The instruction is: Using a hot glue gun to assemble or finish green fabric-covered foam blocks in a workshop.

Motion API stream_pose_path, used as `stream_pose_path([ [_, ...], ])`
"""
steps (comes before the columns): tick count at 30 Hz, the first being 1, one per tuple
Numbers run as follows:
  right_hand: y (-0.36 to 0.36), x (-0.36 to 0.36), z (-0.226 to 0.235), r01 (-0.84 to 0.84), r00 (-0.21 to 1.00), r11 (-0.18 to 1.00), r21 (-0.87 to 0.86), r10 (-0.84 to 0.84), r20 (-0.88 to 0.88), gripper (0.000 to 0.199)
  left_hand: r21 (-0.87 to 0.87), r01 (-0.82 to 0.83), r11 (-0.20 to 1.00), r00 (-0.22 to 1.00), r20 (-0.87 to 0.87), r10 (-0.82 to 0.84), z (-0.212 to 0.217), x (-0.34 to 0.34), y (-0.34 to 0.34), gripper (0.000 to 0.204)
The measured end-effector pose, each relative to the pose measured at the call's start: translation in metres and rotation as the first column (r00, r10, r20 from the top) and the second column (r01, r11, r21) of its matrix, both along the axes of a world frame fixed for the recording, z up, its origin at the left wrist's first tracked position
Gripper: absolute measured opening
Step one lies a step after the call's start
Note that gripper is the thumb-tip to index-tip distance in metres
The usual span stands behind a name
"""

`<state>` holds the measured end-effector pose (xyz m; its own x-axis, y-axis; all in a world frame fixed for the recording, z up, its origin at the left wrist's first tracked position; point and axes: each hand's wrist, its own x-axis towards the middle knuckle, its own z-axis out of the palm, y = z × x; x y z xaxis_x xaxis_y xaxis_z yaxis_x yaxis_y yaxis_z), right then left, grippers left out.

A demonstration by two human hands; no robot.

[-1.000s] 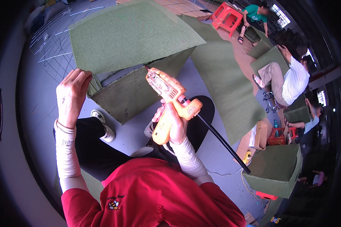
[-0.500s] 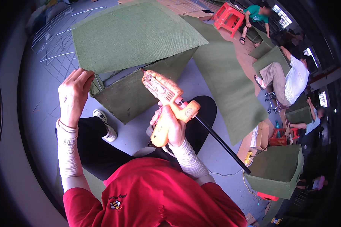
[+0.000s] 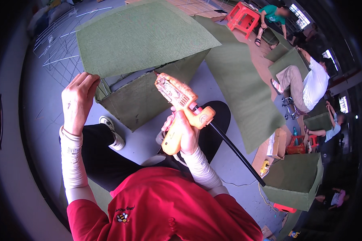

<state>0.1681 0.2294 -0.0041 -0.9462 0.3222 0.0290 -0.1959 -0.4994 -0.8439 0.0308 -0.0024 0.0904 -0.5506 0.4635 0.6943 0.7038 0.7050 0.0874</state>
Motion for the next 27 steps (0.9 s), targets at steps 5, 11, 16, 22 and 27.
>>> stream_pose_path([
  [5,-0.003,0.002,0.001,-0.043,0.999,0.996,-0.080,0.042,-0.010,0.028,-0.003,0.005,1.000,1.000,-0.003,-0.005,0.001,-0.001,0.002,0.008],
  [11,-0.003,0.001,0.007,-0.052,0.998,0.997,-0.049,0.051,-0.024,0.027,0.003,0.014,1.000,1.000,-0.002,-0.014,0.008,0.000,0.004,0.007],
  [16,-0.003,0.002,0.011,-0.074,0.997,0.997,-0.017,0.074,-0.016,0.028,0.005,0.011,1.000,1.000,0.014,-0.011,0.012,0.001,0.006,0.007],
  [22,-0.008,0.003,0.015,-0.080,0.997,0.996,-0.023,0.080,-0.014,0.029,0.010,0.014,1.000,1.000,0.013,-0.014,0.015,-0.001,0.003,0.008],
  [27,-0.008,0.003,0.015,-0.101,0.995,0.991,-0.088,0.101,0.002,0.028,0.001,0.007,1.000,1.000,0.016,-0.007,0.016,-0.001,0.001,0.008],
])
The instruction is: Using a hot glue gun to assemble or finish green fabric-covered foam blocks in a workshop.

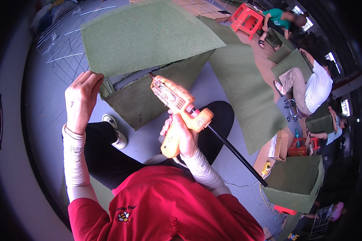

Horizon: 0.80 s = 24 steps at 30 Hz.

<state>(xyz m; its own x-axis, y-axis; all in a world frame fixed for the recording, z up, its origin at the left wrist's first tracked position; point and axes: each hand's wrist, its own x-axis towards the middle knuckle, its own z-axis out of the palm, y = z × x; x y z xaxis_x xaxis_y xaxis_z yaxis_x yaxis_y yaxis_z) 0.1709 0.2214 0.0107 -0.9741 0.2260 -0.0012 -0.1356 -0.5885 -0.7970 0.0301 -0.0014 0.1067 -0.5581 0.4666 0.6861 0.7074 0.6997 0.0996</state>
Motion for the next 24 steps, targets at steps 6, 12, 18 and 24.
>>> stream_pose_path([
  [6,-0.004,0.000,0.005,0.008,1.000,1.000,0.006,-0.008,0.002,0.027,0.009,0.001,1.000,1.000,-0.009,-0.001,0.005,-0.002,0.002,0.009],
  [12,0.001,-0.005,0.002,0.077,0.997,0.993,0.087,-0.078,0.017,0.038,0.001,-0.016,1.000,1.000,0.002,0.016,0.003,-0.002,-0.005,0.009],
  [18,-0.001,-0.007,0.007,0.016,0.999,1.000,0.021,-0.016,-0.029,0.026,0.002,-0.026,1.000,1.000,-0.002,0.026,0.009,-0.006,0.001,0.009],
  [24,-0.002,-0.008,0.007,0.107,0.994,0.994,0.026,-0.107,-0.004,0.037,0.010,-0.014,1.000,1.000,-0.008,0.014,0.008,-0.002,-0.007,0.009],
])
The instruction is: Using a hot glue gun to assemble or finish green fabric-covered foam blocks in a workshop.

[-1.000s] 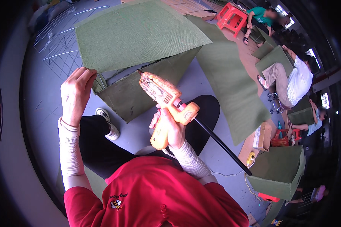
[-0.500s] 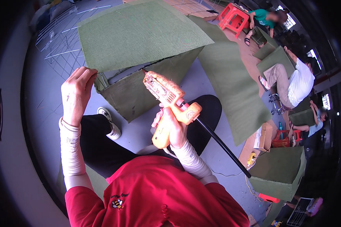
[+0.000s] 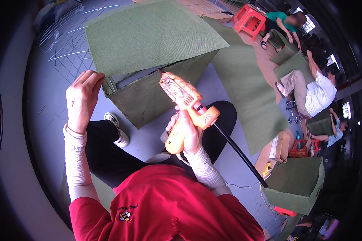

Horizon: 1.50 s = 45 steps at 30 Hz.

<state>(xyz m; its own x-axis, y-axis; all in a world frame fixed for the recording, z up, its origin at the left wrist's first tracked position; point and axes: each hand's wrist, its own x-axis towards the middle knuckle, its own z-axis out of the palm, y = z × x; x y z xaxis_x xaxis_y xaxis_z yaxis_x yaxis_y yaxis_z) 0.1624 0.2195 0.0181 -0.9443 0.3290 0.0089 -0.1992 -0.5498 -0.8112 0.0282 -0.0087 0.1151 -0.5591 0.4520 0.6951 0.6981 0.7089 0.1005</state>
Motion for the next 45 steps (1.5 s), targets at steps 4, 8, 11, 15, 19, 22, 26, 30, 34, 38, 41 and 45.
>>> stream_pose_path([
  [4,0.001,0.001,0.003,-0.063,0.997,0.997,0.037,0.064,-0.031,0.028,-0.032,-0.015,0.999,0.999,0.034,0.017,0.004,0.000,0.001,0.007],
  [8,-0.004,-0.001,0.009,-0.094,0.995,0.996,-0.011,0.094,-0.041,0.026,0.002,-0.012,1.000,1.000,0.014,0.012,0.008,-0.003,0.010,0.008],
  [11,0.001,-0.001,0.008,-0.095,0.995,0.995,0.015,0.095,-0.040,0.025,0.005,-0.004,1.000,1.000,0.014,0.004,0.010,-0.005,0.011,0.008],
  [15,-0.001,0.001,0.011,-0.131,0.991,0.991,-0.033,0.130,-0.031,0.025,-0.017,-0.013,1.000,0.999,0.036,0.013,0.016,-0.005,0.012,0.007],
  [19,-0.002,-0.002,0.015,-0.128,0.991,0.992,-0.009,0.128,-0.044,0.026,-0.017,-0.009,1.000,0.999,0.050,0.009,0.021,-0.007,0.015,0.008],
  [22,-0.002,0.001,0.022,-0.109,0.994,0.992,-0.062,0.109,-0.005,0.026,0.000,0.011,1.000,1.000,0.024,-0.011,0.022,-0.007,0.014,0.008],
  [26,-0.005,0.003,0.022,-0.134,0.991,0.989,-0.068,0.134,-0.002,0.028,0.009,0.018,1.000,1.000,0.020,-0.018,0.025,-0.007,0.015,0.010],
  [30,-0.007,0.002,0.026,-0.152,0.988,0.986,-0.069,0.151,-0.023,0.027,-0.005,0.005,1.000,1.000,0.013,-0.005,0.029,-0.008,0.018,0.009],
  [34,-0.005,0.002,0.029,-0.142,0.990,0.989,-0.031,0.142,-0.007,0.028,0.007,0.021,1.000,1.000,0.009,-0.021,0.029,-0.008,0.016,0.009],
  [38,-0.007,0.003,0.031,-0.165,0.986,0.985,-0.041,0.166,0.019,0.028,-0.001,0.018,1.000,1.000,0.006,-0.018,0.031,-0.011,0.020,0.009],
  [41,-0.009,0.003,0.031,-0.172,0.985,0.985,-0.029,0.172,-0.001,0.027,-0.002,0.016,1.000,1.000,0.019,-0.016,0.034,-0.012,0.023,0.009],
  [45,-0.009,0.002,0.032,-0.155,0.988,0.987,-0.048,0.155,-0.005,0.028,0.006,0.032,0.999,0.999,0.026,-0.032,0.035,-0.012,0.022,0.010],
])
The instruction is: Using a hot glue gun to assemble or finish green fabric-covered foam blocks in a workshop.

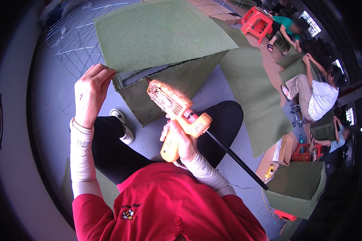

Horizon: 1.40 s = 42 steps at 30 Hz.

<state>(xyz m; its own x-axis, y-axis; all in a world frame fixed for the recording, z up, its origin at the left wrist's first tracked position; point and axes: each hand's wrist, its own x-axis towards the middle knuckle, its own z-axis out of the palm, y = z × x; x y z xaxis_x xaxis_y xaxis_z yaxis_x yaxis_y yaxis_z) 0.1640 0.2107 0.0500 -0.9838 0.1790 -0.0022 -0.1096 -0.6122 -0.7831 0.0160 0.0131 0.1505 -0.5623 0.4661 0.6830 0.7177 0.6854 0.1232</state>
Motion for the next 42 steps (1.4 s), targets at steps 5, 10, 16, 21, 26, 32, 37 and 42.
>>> stream_pose_path([
  [5,0.003,-0.003,0.001,0.051,0.999,0.999,0.015,-0.051,0.001,0.031,0.014,0.013,1.000,1.000,-0.006,-0.013,-0.003,0.002,-0.004,0.011],
  [10,-0.002,0.000,-0.003,-0.007,1.000,1.000,0.011,0.007,-0.009,0.029,-0.006,0.004,1.000,1.000,0.009,-0.004,0.001,0.000,0.001,0.010],
  [16,0.001,0.000,-0.003,-0.036,0.999,0.998,0.052,0.037,-0.010,0.030,-0.007,0.010,1.000,1.000,-0.005,-0.010,0.004,-0.003,0.005,0.013],
  [21,-0.003,0.002,0.002,-0.055,0.998,0.998,0.008,0.055,-0.017,0.025,-0.019,0.011,1.000,1.000,-0.002,-0.011,0.010,-0.001,0.005,0.015],
  [26,-0.005,0.003,0.007,-0.058,0.998,0.996,0.064,0.059,-0.015,0.030,-0.028,0.011,1.000,1.000,0.008,-0.011,0.011,-0.001,0.006,0.016],
  [32,-0.005,0.002,0.006,-0.029,0.999,0.997,0.072,0.030,-0.012,0.032,-0.015,0.027,1.000,1.000,0.008,-0.027,0.010,0.001,0.002,0.016],
  [37,-0.010,0.004,0.020,-0.063,0.998,0.996,0.062,0.062,0.014,0.026,-0.020,0.017,1.000,1.000,0.023,-0.016,0.015,0.000,0.005,0.016],
  [42,-0.013,0.004,0.020,-0.050,0.999,0.997,0.061,0.050,-0.008,0.025,-0.014,0.028,1.000,0.999,0.021,-0.027,0.020,0.001,0.006,0.017],
])
